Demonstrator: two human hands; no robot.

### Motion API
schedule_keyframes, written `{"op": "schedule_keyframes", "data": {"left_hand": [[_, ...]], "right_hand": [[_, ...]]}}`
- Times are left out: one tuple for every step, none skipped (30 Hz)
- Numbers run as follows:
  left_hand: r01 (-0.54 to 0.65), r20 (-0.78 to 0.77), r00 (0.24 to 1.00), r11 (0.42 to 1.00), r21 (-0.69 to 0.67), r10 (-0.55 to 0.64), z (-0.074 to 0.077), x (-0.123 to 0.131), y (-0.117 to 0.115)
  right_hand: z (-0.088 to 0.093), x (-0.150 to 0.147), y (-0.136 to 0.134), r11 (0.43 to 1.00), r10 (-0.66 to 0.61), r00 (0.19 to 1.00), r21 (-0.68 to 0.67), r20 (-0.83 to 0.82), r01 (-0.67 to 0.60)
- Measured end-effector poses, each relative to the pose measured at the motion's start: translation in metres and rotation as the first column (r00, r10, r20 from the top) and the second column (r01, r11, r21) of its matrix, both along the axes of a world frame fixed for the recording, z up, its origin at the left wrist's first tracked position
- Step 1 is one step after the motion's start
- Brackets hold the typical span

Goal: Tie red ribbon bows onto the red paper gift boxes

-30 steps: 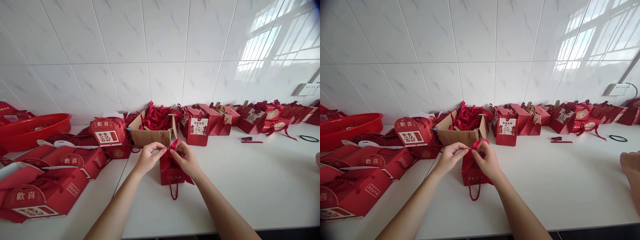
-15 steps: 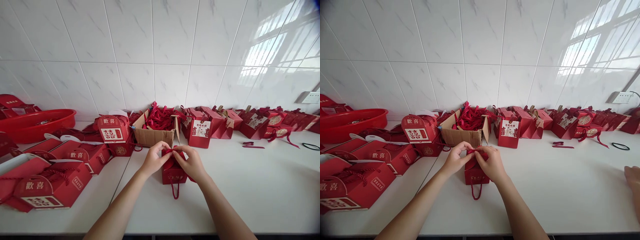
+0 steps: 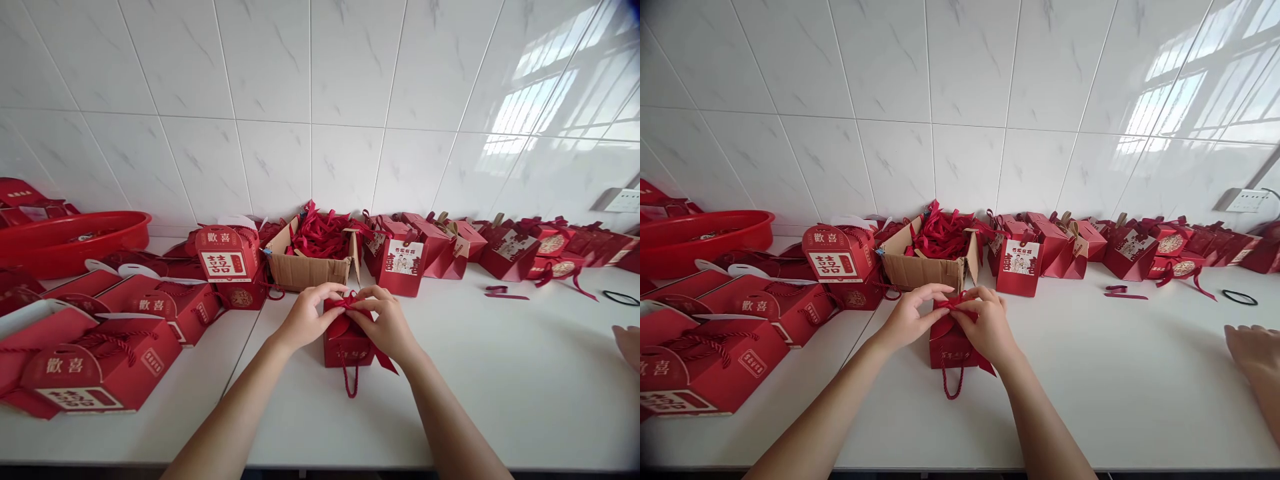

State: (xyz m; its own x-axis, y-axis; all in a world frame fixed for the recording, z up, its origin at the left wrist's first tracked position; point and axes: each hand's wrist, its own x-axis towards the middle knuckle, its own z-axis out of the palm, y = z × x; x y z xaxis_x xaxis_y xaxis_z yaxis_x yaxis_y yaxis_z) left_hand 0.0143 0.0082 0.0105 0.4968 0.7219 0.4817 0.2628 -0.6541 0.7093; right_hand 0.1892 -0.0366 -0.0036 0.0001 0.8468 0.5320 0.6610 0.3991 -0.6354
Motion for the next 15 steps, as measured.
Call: {"op": "schedule_keyframes", "data": {"left_hand": [[-0.037, -0.030, 0.999, 0.998, 0.048, 0.038, 0.000, 0.000, 0.000], [-0.074, -0.054, 0.995, 0.993, 0.097, 0.080, 0.000, 0.000, 0.000], [-0.107, -0.067, 0.991, 0.984, 0.142, 0.117, 0.000, 0.001, 0.000], [-0.128, -0.074, 0.987, 0.975, 0.179, 0.143, -0.001, 0.001, 0.000], [-0.140, -0.076, 0.984, 0.968, 0.208, 0.159, -0.001, 0.002, 0.000], [-0.147, -0.076, 0.983, 0.963, 0.227, 0.168, -0.002, 0.002, 0.000], [-0.152, -0.072, 0.982, 0.959, 0.240, 0.173, -0.002, 0.003, 0.000], [-0.155, -0.067, 0.982, 0.956, 0.248, 0.176, -0.003, 0.003, 0.000], [-0.158, -0.060, 0.982, 0.955, 0.252, 0.178, -0.003, 0.003, 0.000], [-0.162, -0.052, 0.982, 0.954, 0.254, 0.180, -0.004, 0.004, 0.000], [-0.165, -0.044, 0.982, 0.953, 0.256, 0.182, -0.005, 0.005, 0.000], [-0.168, -0.035, 0.983, 0.952, 0.256, 0.182, -0.007, 0.005, 0.000], [-0.170, -0.023, 0.983, 0.953, 0.252, 0.181, -0.008, 0.006, 0.000], [-0.168, -0.007, 0.985, 0.956, 0.241, 0.174, -0.010, 0.008, 0.000], [-0.161, 0.014, 0.987, 0.962, 0.220, 0.162, -0.012, 0.009, 0.000]], "right_hand": [[0.000, 0.000, 0.000, 1.000, -0.006, 1.000, -0.015, -0.015, 0.005], [0.001, 0.000, 0.000, 0.999, -0.002, 0.999, -0.039, -0.039, 0.000], [0.001, 0.000, 0.000, 0.997, 0.010, 0.997, -0.071, -0.073, -0.015], [0.002, 0.000, 0.000, 0.993, 0.026, 0.993, -0.108, -0.117, -0.039], [0.002, 0.000, 0.000, 0.987, 0.041, 0.985, -0.147, -0.167, -0.066], [0.003, 0.001, 0.000, 0.978, 0.051, 0.974, -0.184, -0.220, -0.093], [0.003, 0.001, 0.001, 0.968, 0.058, 0.960, -0.218, -0.273, -0.121], [0.004, 0.001, 0.001, 0.957, 0.064, 0.944, -0.248, -0.323, -0.149], [0.004, 0.002, 0.001, 0.945, 0.069, 0.927, -0.274, -0.369, -0.179], [0.005, 0.002, 0.000, 0.931, 0.078, 0.907, -0.295, -0.413, -0.215], [0.005, 0.001, 0.000, 0.917, 0.094, 0.886, -0.308, -0.454, -0.255], [0.005, 0.001, 0.000, 0.903, 0.112, 0.867, -0.314, -0.486, -0.293], [0.005, 0.000, 0.000, 0.892, 0.132, 0.849, -0.313, -0.511, -0.327], [0.005, -0.001, -0.001, 0.884, 0.153, 0.835, -0.305, -0.529, -0.355], [0.005, -0.002, -0.001, 0.878, 0.170, 0.823, -0.295, -0.542, -0.376]]}}
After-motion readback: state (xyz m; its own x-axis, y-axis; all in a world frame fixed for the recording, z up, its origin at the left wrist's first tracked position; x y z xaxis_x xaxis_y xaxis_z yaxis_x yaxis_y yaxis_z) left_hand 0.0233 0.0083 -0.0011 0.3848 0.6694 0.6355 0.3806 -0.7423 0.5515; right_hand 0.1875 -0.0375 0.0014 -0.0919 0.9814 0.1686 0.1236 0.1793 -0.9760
